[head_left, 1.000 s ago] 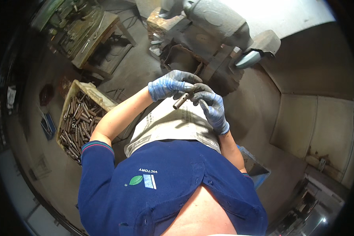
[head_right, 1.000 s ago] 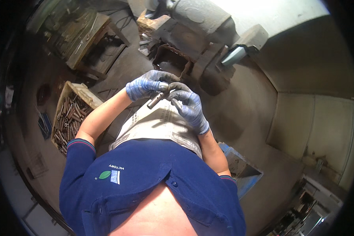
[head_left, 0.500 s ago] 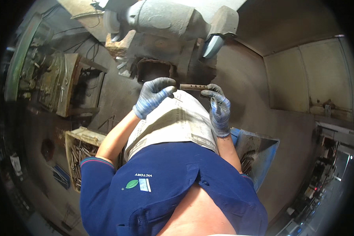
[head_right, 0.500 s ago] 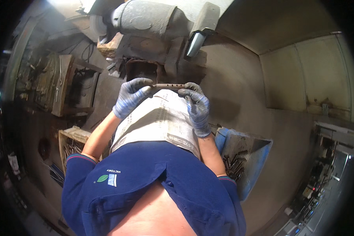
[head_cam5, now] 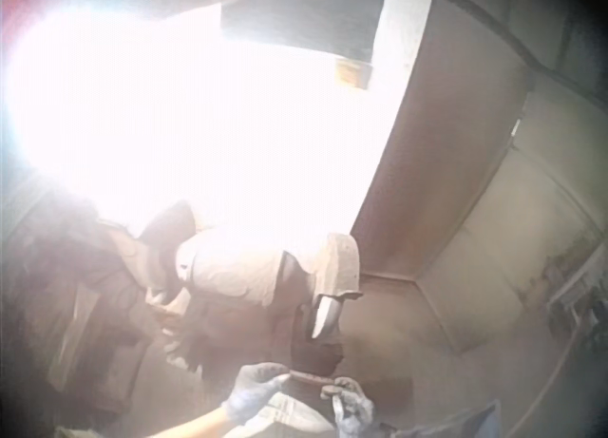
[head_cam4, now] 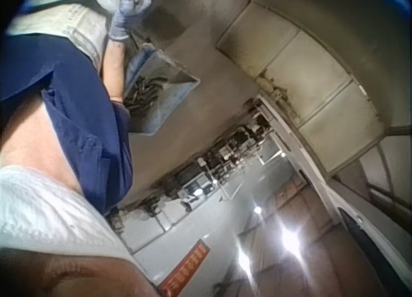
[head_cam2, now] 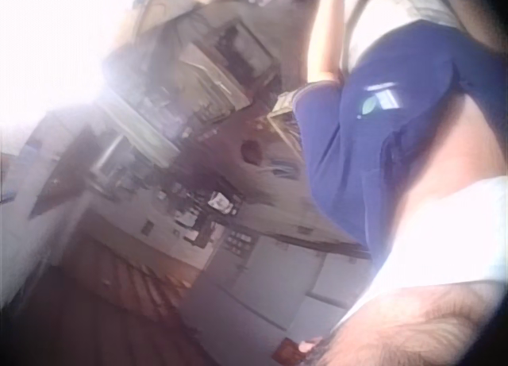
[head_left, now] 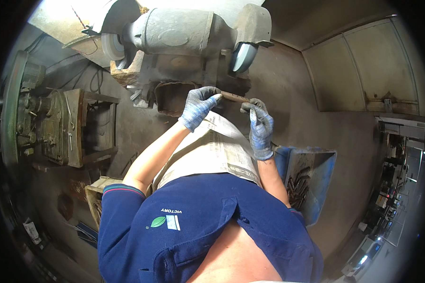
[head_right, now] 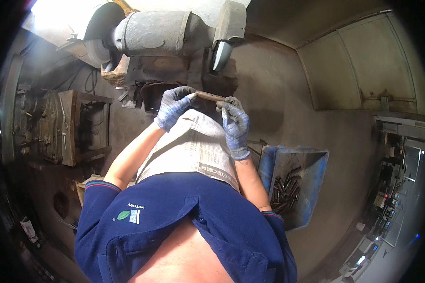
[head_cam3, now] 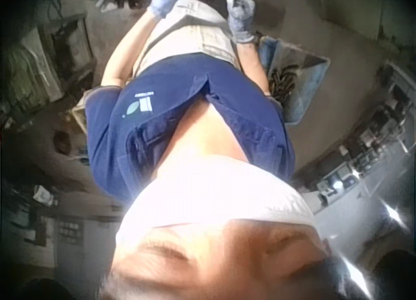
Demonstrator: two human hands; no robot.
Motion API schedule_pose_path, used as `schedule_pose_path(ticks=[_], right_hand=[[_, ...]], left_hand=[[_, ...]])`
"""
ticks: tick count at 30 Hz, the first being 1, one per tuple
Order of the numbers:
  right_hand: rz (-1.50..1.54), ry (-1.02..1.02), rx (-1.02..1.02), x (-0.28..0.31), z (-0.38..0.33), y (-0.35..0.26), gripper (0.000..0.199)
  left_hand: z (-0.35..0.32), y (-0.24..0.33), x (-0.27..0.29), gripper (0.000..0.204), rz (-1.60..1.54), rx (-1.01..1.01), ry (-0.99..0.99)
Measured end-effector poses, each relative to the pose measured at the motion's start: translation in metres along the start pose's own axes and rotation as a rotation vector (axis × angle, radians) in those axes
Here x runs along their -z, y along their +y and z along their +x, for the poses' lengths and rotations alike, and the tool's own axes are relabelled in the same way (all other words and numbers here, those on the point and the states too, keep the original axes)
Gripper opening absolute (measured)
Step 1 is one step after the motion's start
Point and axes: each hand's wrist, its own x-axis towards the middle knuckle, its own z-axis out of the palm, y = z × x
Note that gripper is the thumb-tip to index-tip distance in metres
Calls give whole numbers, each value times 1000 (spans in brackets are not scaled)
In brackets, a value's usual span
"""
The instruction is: The person uses a bench grinder to smooth or deburr several small metal pipes. They pick up a pipe from a container, hold it against the rotating grinding wheel, turn it to reach different sides, and then place it into a separate blue tray.
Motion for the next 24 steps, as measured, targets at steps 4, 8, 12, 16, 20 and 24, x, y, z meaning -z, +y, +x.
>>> schedule_pose_path(ticks=[4,8,12,16,20,24], right_hand=[[28,44,-102,7,2,13,23],[137,30,-135,19,14,31,23],[149,3,-159,33,35,52,23],[-18,26,-91,38,58,62,18],[9,56,-155,43,69,69,17],[4,22,-222,58,75,78,22]], left_hand=[[13,-19,-3,12,-113,-9,13],[33,-32,-11,11,32,-39,152],[56,-41,-22,8,-68,-47,199],[75,-46,-28,6,-227,25,227],[88,-56,-34,5,-263,37,269],[93,-55,-44,7,-228,56,281]])
